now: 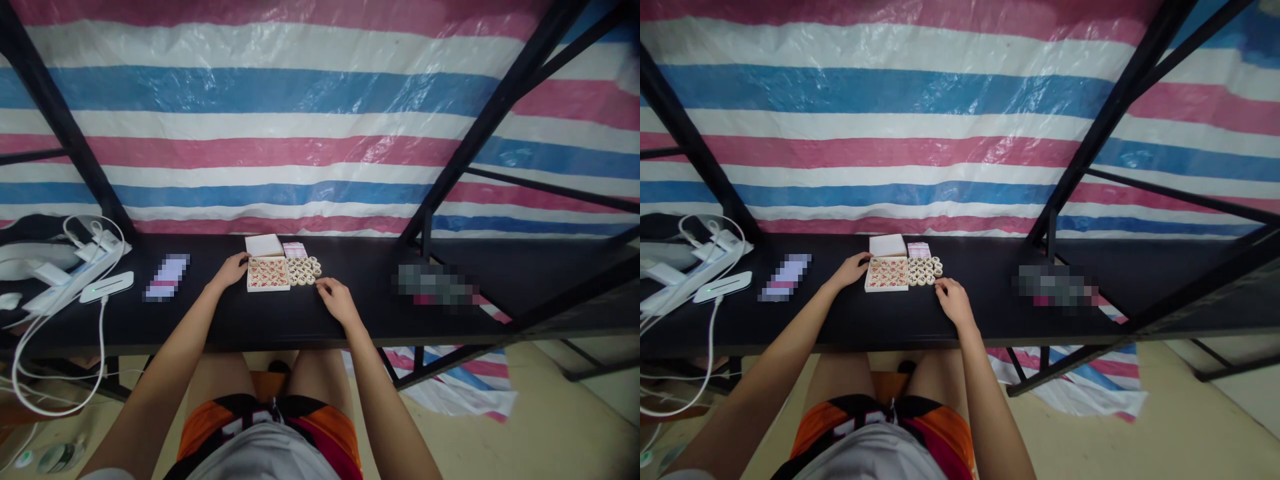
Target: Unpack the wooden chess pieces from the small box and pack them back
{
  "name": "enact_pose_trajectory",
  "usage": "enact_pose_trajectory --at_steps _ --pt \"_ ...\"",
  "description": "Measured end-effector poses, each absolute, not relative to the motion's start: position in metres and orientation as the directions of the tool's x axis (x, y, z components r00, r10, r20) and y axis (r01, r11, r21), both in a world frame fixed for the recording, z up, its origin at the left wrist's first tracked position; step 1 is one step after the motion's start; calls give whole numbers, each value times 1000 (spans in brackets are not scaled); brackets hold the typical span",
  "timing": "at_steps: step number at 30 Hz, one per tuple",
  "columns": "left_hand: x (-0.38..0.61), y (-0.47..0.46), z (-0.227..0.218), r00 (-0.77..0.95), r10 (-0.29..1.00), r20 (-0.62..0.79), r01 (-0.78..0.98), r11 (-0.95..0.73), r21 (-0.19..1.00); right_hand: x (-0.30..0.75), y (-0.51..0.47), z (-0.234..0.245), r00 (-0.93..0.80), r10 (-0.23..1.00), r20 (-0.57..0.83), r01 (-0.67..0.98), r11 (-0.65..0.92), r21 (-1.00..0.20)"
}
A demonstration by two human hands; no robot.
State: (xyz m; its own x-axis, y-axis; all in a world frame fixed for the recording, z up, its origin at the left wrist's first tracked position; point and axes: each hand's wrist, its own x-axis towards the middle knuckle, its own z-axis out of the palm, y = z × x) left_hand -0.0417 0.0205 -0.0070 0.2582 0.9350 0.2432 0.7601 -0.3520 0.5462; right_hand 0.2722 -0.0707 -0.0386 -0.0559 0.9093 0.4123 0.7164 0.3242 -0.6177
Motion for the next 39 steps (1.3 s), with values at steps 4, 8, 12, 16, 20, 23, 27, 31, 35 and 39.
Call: enact_pose_trajectory --at_steps 4,8,12,16,20,23,27,31,35,39 --pt "-41 19 -6 257 936 241 762 -349 545 272 -71 -38 -54 908 416 717 325 -617" --pt "-41 19 -5 257 937 235 769 -346 537 272 -71 -38 -47 911 410 714 318 -624" --pt "-42 20 -7 260 933 249 757 -357 547 272 -72 -37 -51 909 413 715 322 -620" --pt "-42 21 -8 259 933 250 748 -358 559 271 -72 -37 -49 907 419 714 325 -620" --pt "-42 21 -7 257 935 246 761 -352 545 271 -73 -37 -44 907 420 718 321 -618" --pt "-42 21 -7 261 935 241 766 -353 537 271 -72 -37 -45 907 418 718 320 -618" --pt "-42 21 -8 265 932 247 761 -360 539 272 -72 -37 -51 909 413 716 322 -620" --pt "-42 21 -8 267 930 252 759 -364 539 272 -72 -37 -54 910 411 715 322 -620" --pt "-42 20 -7 262 930 259 757 -365 542 271 -73 -37 -53 909 414 719 322 -616" --pt "-42 20 -7 267 929 254 757 -366 541 272 -72 -38 -50 909 413 720 319 -616"
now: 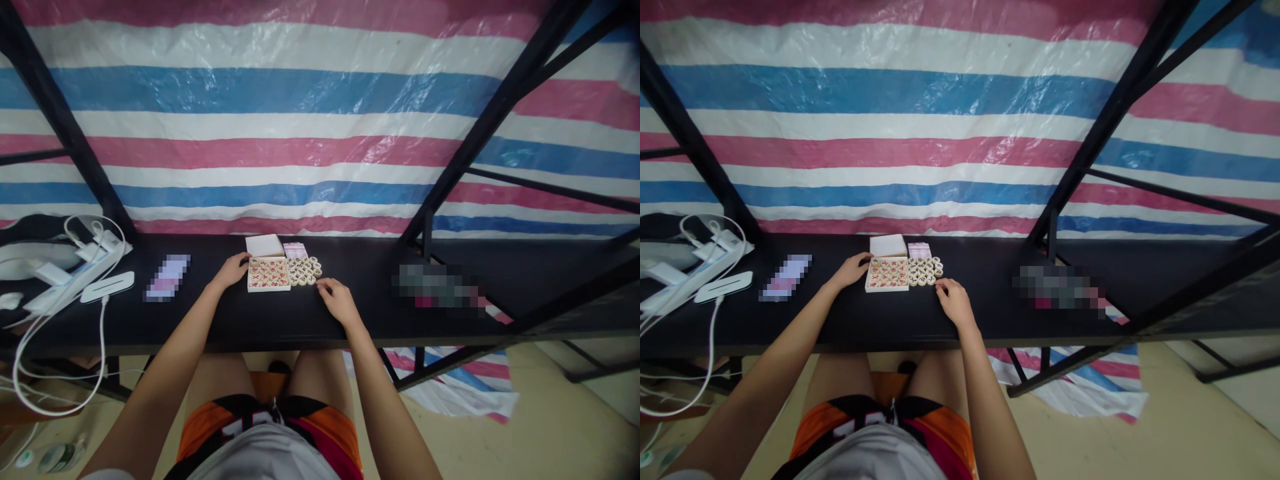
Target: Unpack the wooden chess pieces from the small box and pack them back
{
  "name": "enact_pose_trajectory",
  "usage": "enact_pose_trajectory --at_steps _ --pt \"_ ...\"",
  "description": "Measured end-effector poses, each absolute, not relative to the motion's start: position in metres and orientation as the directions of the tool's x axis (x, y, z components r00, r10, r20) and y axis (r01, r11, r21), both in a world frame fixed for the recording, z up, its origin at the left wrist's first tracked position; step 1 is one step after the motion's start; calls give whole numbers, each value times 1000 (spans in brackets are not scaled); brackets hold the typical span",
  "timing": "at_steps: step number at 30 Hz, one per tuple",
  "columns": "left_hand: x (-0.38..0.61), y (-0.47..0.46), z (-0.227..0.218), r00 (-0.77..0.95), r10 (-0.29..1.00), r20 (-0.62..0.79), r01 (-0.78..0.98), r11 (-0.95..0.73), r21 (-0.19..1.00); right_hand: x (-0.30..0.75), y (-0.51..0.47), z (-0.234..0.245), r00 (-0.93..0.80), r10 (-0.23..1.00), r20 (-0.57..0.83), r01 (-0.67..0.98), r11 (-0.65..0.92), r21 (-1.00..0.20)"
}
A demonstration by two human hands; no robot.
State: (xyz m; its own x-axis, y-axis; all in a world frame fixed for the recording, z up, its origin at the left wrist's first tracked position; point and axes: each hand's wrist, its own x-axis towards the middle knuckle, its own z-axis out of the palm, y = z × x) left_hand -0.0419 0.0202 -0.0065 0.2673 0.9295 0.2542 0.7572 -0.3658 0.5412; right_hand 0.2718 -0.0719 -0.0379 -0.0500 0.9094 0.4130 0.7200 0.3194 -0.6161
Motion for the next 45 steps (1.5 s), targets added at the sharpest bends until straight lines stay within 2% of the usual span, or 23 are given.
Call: enact_pose_trajectory --at_steps 45 --pt "-42 22 -8 264 930 257 756 -364 543 273 -70 -41 -54 905 423 703 335 -627"
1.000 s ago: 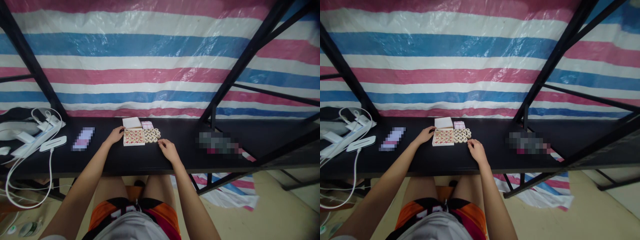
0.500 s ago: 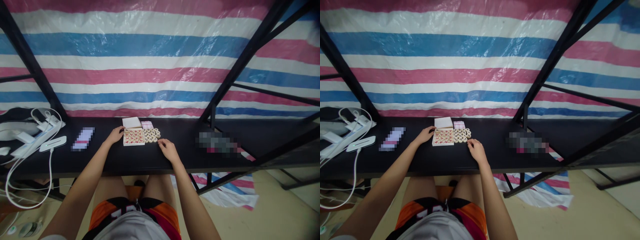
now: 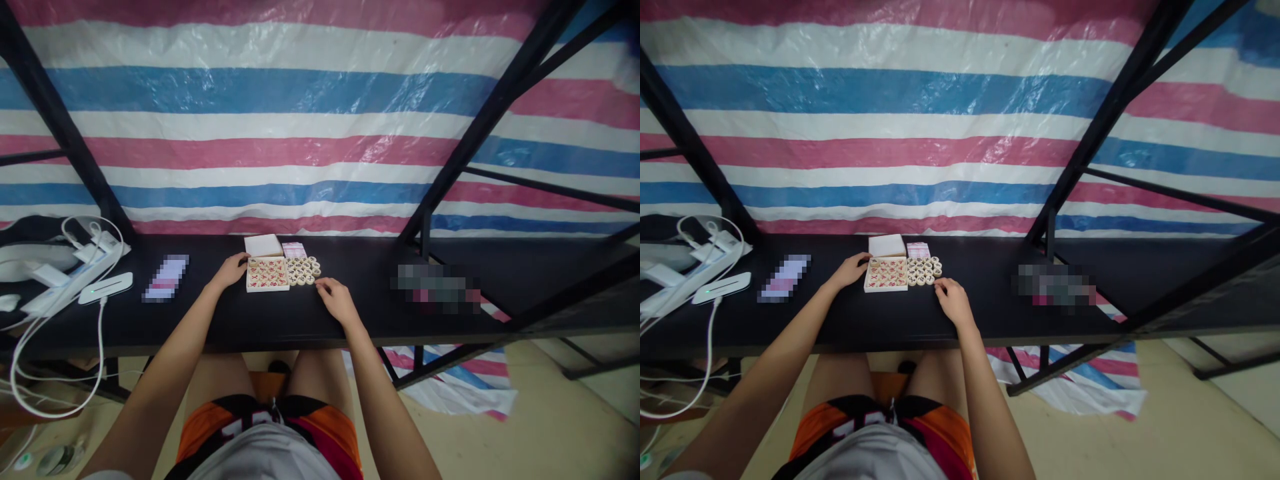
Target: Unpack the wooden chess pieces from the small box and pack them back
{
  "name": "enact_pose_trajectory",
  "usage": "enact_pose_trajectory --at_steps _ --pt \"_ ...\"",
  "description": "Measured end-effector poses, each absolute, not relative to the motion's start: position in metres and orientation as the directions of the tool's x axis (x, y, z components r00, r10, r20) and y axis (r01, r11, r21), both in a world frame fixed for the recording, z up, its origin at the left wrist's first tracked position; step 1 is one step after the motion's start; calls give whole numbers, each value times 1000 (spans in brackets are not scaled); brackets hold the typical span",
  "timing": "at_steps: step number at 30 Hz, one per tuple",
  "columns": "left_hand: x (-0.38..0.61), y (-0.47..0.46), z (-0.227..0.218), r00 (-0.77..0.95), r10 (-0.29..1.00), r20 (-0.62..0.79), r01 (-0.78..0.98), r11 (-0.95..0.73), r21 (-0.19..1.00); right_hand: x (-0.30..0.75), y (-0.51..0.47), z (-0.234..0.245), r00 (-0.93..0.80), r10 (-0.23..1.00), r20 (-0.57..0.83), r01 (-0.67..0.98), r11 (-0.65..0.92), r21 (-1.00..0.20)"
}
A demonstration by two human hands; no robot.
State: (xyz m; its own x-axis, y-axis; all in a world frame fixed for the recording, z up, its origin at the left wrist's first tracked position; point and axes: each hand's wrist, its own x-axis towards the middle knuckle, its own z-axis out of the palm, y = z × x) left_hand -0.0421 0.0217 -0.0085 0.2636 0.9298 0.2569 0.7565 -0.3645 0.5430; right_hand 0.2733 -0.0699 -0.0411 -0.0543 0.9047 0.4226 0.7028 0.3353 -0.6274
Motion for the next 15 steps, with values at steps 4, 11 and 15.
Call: enact_pose_trajectory --at_steps 4,11,15 --pt "-43 23 -10 263 931 253 756 -362 545 273 -70 -41 -53 905 423 707 333 -624" --pt "-43 22 -8 260 933 249 754 -357 552 273 -70 -40 -57 906 420 707 334 -624" --pt "-42 21 -8 262 931 253 759 -361 542 274 -70 -41 -59 904 424 708 338 -621"
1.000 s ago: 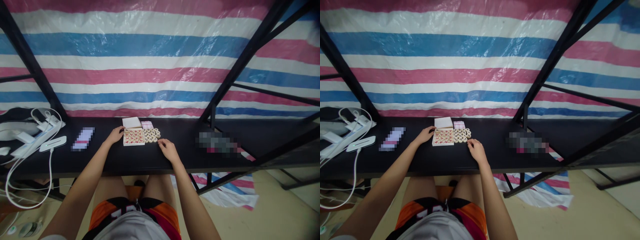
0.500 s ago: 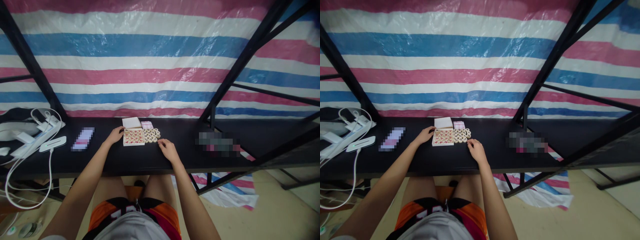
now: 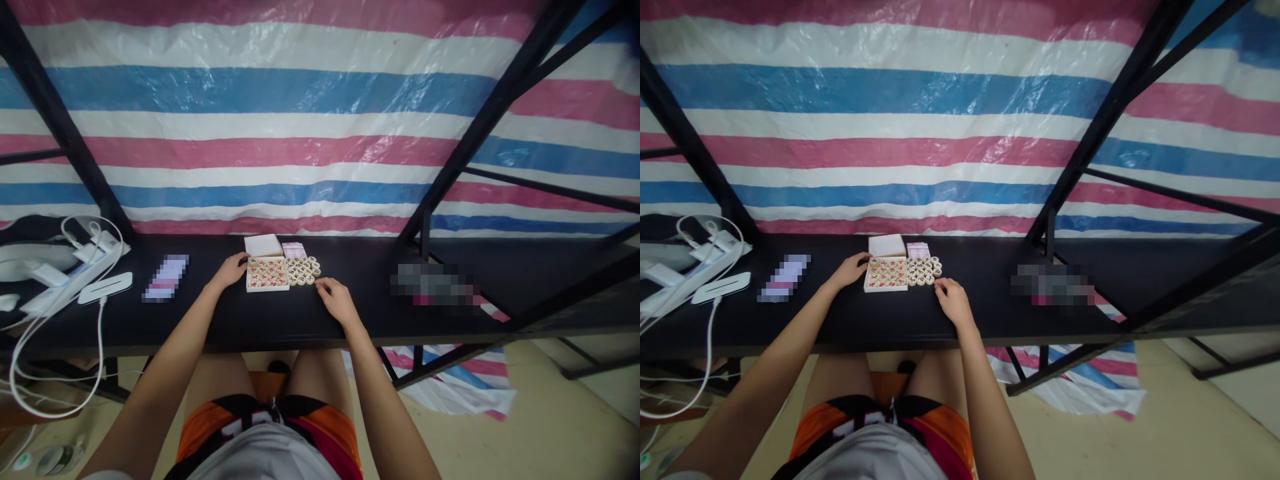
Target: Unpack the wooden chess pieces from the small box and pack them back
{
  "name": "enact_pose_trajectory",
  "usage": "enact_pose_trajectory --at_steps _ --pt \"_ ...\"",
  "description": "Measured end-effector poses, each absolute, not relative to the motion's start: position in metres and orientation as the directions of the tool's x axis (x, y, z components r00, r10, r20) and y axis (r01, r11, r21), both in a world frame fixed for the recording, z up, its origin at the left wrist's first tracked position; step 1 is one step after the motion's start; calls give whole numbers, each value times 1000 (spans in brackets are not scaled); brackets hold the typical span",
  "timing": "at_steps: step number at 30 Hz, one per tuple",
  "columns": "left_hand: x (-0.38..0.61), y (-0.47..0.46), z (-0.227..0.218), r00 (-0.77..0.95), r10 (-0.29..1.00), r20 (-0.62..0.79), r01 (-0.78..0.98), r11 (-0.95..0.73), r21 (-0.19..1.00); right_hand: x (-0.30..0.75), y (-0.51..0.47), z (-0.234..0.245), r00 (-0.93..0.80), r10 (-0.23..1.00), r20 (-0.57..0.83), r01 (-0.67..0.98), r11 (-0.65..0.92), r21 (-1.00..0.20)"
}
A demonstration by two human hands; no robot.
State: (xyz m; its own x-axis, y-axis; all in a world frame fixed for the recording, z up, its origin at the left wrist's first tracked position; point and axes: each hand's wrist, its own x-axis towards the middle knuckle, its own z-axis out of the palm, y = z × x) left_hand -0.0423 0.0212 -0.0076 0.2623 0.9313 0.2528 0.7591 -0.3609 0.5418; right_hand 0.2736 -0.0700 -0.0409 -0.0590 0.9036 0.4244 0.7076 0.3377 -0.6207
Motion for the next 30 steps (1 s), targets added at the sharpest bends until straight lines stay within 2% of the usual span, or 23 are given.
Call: enact_pose_trajectory --at_steps 30 --pt "-44 25 -12 275 926 260 757 -375 535 273 -71 -40 -56 906 420 709 332 -622"
